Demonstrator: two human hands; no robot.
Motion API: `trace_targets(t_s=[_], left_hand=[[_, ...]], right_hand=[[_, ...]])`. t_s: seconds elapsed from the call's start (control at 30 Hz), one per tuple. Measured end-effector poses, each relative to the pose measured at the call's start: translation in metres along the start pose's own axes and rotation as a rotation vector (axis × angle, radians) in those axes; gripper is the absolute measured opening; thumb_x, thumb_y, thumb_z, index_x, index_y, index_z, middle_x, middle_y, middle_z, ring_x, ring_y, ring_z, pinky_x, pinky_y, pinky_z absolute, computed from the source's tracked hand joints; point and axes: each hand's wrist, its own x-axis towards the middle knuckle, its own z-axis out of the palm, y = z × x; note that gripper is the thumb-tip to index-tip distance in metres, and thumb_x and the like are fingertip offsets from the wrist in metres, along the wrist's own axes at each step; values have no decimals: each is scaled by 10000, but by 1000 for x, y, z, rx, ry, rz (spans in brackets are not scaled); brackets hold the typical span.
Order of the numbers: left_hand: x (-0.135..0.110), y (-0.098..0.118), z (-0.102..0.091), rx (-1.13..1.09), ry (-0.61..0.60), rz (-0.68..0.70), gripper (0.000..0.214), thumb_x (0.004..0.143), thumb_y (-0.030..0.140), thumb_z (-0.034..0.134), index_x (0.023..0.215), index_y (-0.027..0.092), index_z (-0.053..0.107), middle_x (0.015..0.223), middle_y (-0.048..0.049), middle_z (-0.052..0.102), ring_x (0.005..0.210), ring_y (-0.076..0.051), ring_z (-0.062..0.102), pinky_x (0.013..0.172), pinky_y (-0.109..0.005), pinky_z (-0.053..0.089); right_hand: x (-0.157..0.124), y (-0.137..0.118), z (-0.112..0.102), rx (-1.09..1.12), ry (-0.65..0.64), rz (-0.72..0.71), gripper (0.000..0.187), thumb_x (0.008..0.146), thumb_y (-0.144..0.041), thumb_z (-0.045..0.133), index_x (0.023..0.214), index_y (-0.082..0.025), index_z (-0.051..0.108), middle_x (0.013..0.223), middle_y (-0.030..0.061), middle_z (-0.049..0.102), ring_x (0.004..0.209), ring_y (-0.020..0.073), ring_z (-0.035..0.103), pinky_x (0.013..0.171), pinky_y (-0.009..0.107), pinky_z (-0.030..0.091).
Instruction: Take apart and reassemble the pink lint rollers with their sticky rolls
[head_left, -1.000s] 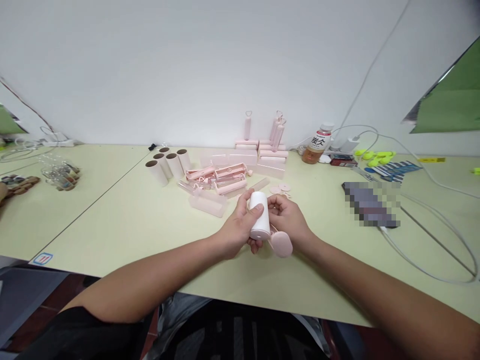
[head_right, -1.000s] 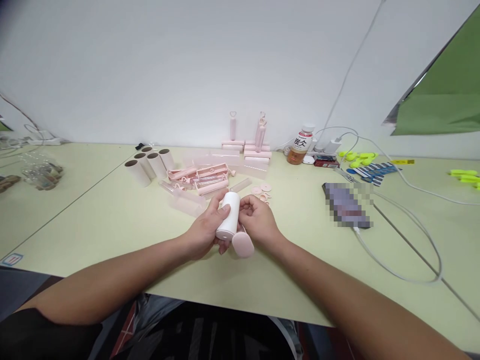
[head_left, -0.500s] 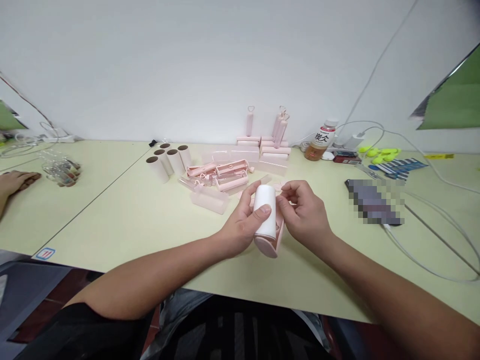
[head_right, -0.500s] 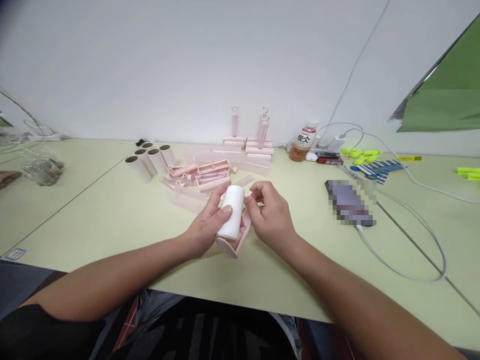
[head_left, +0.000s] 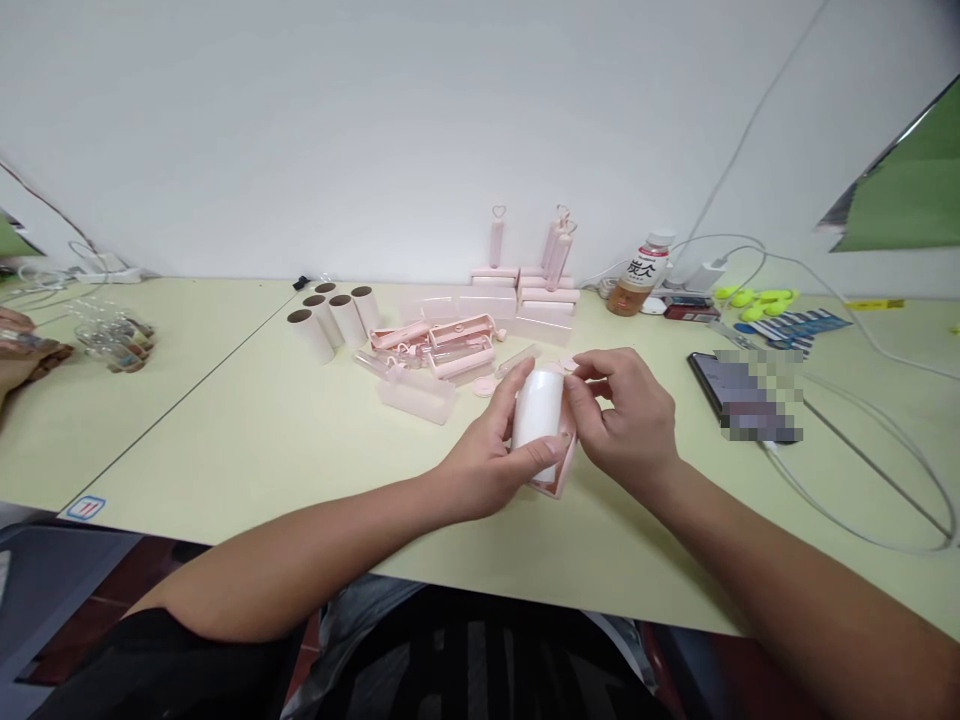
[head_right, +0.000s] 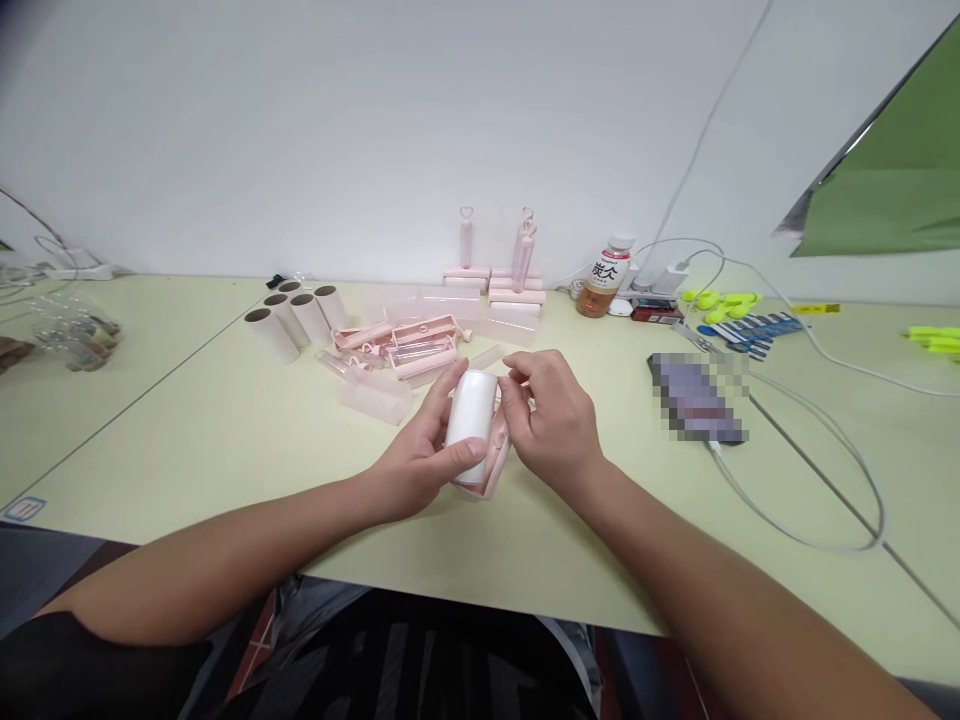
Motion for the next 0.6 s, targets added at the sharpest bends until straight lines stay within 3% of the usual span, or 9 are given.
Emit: trace_targets(t_s=[0.13, 0.27, 0.37, 0.47, 0.6], left_hand=[[-3, 3, 5, 9, -44, -91, 1016, 829, 408, 713, 1577, 392, 25, 1410, -143, 493, 1009, -251, 628, 754, -360, 543], [-6, 5, 9, 107, -31, -134, 1242, 721, 300, 803, 1559, 406, -109, 1353, -161, 525, 840, -210, 635, 637, -328, 547], [-5, 8, 7, 189, -43, -169, 1201, 723, 228, 751, 1557, 433, -88, 1395, -173, 482, 792, -201, 634, 569, -314, 548], [-3, 11, 2, 218, -90, -217, 1171, 722, 185, 689, 1554, 443, -93, 1448, -192, 423, 719, -182, 634, 507, -305, 541], [-2, 9, -4, 272, -70, -192, 1109, 738, 195, 635, 1564, 428, -67, 1400, -173, 483, 645, -161, 617, 487, -306, 532]], right_hand=[[1, -2, -1, 43, 6, 31, 147, 905, -210, 562, 1046, -236, 595, 939, 76, 651, 821, 221, 646, 658, 367, 587], [-1, -5, -1, 125, -3, 101, 186, 906, -259, 573, 1088, -236, 606, 1060, 106, 657, 891, 249, 659, 635, 373, 578], [-1, -4, -2, 217, -144, 251, 247, 950, -313, 518, 1171, -230, 589, 1111, 106, 676, 873, 237, 676, 704, 377, 558], [-1, -1, -4, 328, -320, 409, 305, 992, -385, 438, 1208, -223, 579, 1014, 74, 699, 804, 213, 672, 718, 361, 539], [-1, 3, -7, 563, -508, 633, 460, 973, -562, 415, 1211, -199, 568, 675, -15, 588, 490, 155, 569, 471, 294, 479]])
